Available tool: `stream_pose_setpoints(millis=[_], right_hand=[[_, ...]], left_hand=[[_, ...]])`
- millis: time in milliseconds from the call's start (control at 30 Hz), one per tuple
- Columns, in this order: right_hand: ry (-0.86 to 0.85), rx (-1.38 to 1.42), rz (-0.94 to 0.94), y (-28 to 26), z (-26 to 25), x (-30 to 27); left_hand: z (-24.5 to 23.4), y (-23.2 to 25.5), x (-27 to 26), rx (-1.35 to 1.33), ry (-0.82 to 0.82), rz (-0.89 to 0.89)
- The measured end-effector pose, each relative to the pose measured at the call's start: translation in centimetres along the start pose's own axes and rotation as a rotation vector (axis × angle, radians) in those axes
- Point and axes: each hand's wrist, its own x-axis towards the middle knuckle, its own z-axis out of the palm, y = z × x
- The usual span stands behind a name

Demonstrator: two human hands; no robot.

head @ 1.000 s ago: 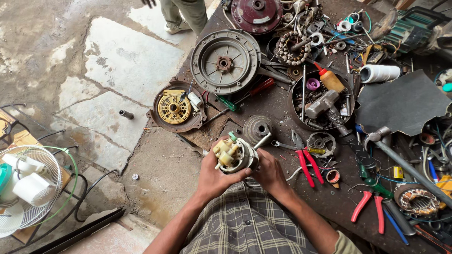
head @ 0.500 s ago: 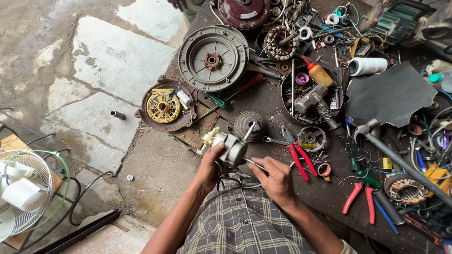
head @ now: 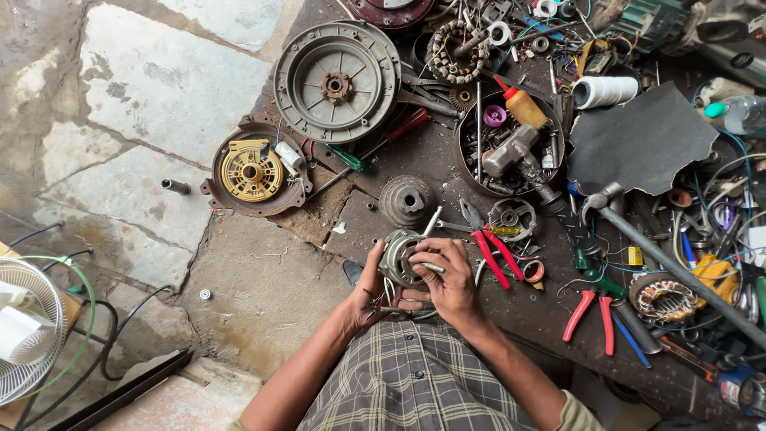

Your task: The person disassembles a small electrical motor, removes the rotor, and uses pliers to strip wires. They then reassemble the motor by inserting the rotor back into the stator and aligning the components.

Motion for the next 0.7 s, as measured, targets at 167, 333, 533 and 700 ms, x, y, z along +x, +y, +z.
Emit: stream_pose_setpoints(millis=[167, 333, 533, 700], right_hand=[[0.051, 0.046, -0.056, 1.1, -0.8, -0.2], [0.056, 0.151, 0.158, 2.0, -1.1, -1.6], [0.103, 0.113, 0.058, 2.9, -1.5, -1.0], [0.086, -0.001, -0.004, 3.4, -1.4, 0.3]], left_hand=[[-1.3, 0.3, 1.1, 0.361, 0.143, -0.033], [-2.1, 3.6, 0.7, 1.286, 0.387, 0.023], [1.1, 8.4, 1.0, 1.846, 0.643, 0.476], [1.8, 10.3, 5.1, 2.191, 0.403, 0.852]])
